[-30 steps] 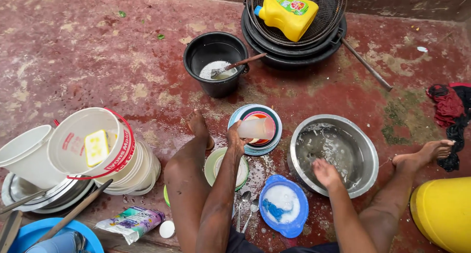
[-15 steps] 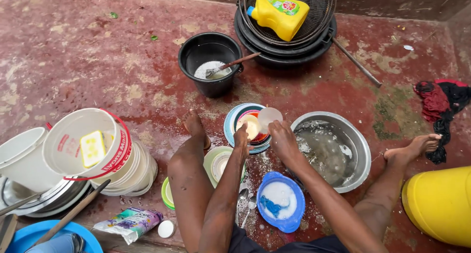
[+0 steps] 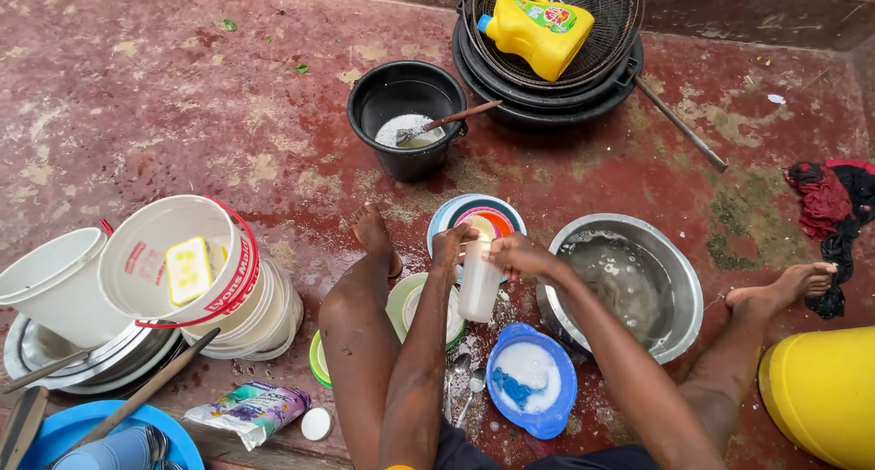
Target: Washing dishes in basins of water on an outdoor patio floor.
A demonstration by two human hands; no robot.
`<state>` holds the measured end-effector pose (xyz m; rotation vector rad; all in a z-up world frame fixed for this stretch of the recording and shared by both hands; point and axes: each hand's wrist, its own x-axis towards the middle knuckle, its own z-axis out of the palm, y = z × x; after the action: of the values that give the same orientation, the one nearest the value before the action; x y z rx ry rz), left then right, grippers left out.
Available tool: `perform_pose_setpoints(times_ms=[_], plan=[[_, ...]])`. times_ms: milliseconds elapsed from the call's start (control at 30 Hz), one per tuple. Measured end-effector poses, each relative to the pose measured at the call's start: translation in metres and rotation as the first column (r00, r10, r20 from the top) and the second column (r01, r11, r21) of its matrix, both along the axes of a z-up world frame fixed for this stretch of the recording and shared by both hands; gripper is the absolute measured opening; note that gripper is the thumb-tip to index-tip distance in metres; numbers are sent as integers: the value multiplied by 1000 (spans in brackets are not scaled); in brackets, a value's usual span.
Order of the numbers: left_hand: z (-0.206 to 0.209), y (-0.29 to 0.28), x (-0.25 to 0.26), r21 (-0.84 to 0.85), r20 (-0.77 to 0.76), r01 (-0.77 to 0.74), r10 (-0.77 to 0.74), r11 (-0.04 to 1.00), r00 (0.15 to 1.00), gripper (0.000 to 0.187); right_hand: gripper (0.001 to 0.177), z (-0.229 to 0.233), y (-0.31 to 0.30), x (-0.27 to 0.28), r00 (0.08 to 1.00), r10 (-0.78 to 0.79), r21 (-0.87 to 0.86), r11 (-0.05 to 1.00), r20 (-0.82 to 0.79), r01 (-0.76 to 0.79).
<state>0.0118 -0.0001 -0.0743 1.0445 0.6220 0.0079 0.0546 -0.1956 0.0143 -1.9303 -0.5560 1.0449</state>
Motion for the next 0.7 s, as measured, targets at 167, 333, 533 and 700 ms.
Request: perform_pose_setpoints(times_ms=[167,333,533,700], plan=[[-82,-8,40,-425,119,37,15,905,993,32,32,32,17,19,885,-117,209,950,-451,232],[-50,-22,62,-584,74,-52,117,810,990,33,38,10,17,52,711,-193,244,852,-676,463],[-54,-16,64,-145,27,-8,12,989,1000,42,46,-9,-29,62,707,-274,324,742,-652,586],[-11,-17,32,-46,-130,33,-39,998,991,60,47,-197,-175,107,274,-650,187,202,-708,961]])
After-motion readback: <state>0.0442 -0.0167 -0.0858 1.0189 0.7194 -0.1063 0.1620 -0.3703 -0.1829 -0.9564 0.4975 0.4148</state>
